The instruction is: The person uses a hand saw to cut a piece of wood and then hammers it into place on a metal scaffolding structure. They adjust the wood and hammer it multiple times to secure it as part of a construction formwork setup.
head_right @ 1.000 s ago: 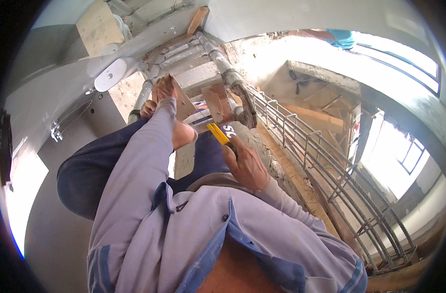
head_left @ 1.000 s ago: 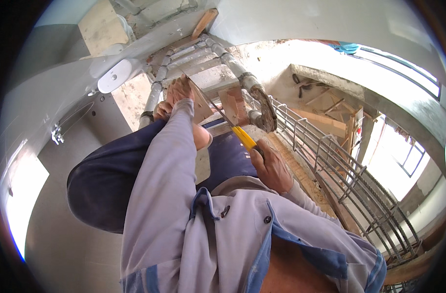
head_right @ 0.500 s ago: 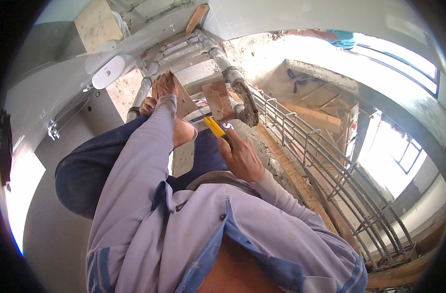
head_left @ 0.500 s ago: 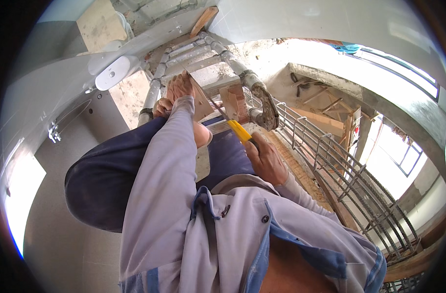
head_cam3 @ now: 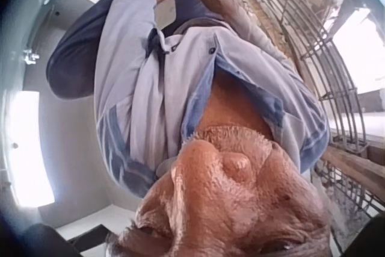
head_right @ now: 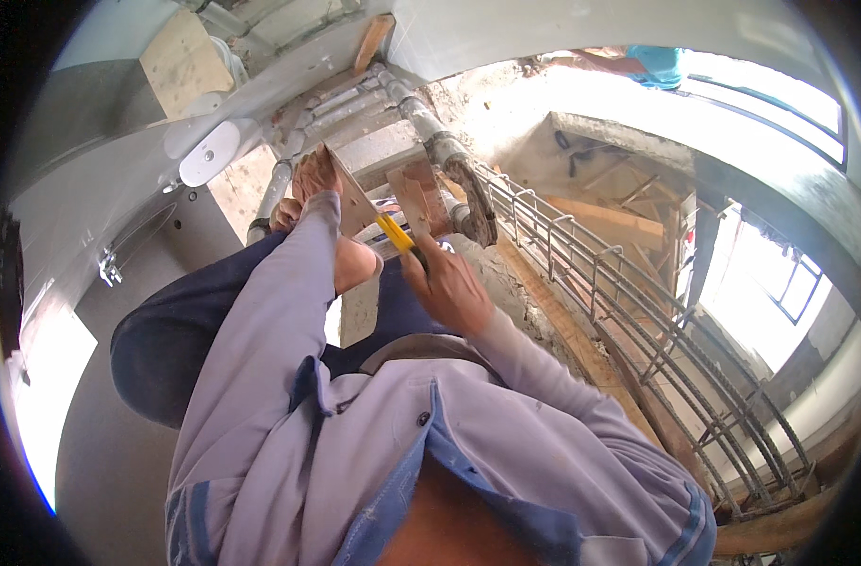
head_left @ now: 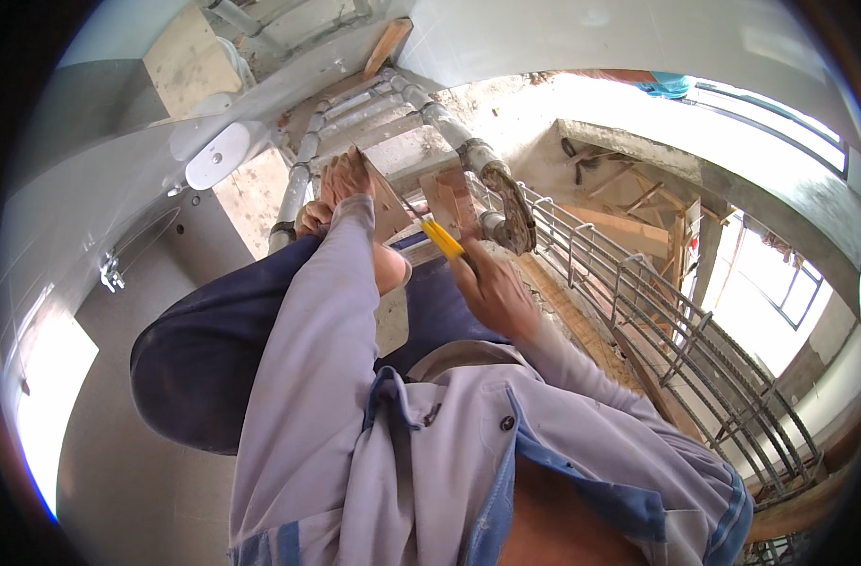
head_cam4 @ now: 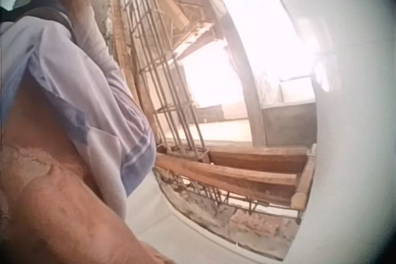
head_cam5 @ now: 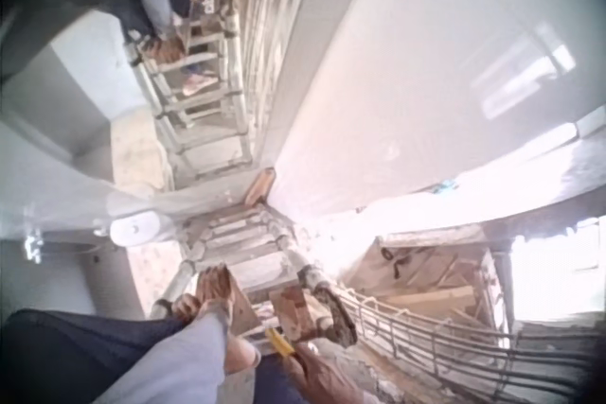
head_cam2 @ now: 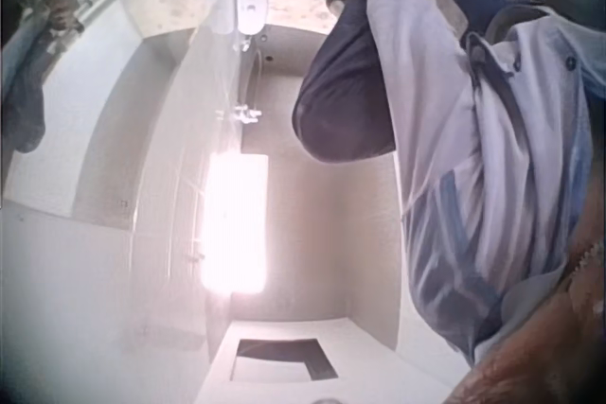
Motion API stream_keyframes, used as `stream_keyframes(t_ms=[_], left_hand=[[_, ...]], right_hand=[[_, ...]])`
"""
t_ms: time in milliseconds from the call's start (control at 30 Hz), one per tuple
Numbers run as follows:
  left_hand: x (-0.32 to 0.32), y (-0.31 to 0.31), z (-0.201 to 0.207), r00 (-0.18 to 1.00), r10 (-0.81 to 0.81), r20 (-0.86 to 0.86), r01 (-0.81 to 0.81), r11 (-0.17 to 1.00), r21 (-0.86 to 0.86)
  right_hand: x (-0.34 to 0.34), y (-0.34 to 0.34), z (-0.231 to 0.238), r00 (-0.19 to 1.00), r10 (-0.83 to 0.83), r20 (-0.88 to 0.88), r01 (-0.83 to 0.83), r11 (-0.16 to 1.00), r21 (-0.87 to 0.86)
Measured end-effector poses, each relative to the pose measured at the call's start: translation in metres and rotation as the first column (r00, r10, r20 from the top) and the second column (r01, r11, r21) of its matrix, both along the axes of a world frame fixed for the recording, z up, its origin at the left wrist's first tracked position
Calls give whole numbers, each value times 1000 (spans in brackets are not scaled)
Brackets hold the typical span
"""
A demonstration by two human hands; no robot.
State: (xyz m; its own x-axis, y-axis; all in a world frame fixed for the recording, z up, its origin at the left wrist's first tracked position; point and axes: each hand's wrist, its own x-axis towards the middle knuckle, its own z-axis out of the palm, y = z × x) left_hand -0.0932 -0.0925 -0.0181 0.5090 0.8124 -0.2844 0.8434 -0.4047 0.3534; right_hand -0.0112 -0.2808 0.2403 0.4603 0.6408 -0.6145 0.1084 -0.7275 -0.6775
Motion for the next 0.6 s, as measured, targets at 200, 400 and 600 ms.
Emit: stream_keyframes(t_ms=[200,400,600], left_hand=[[-4,0,4,999,50,0,-49,997,-65],[-6,-1,-8,996,-91,-12,91,995,29],[-17,3,-30,993,-102,53,100,995,29]], right_hand=[[-2,40,-72,998,7,58,-12,997,78],[4,-24,38,997,7,-81,-16,994,-104],[-2,25,-79,994,60,89,-72,987,145]])
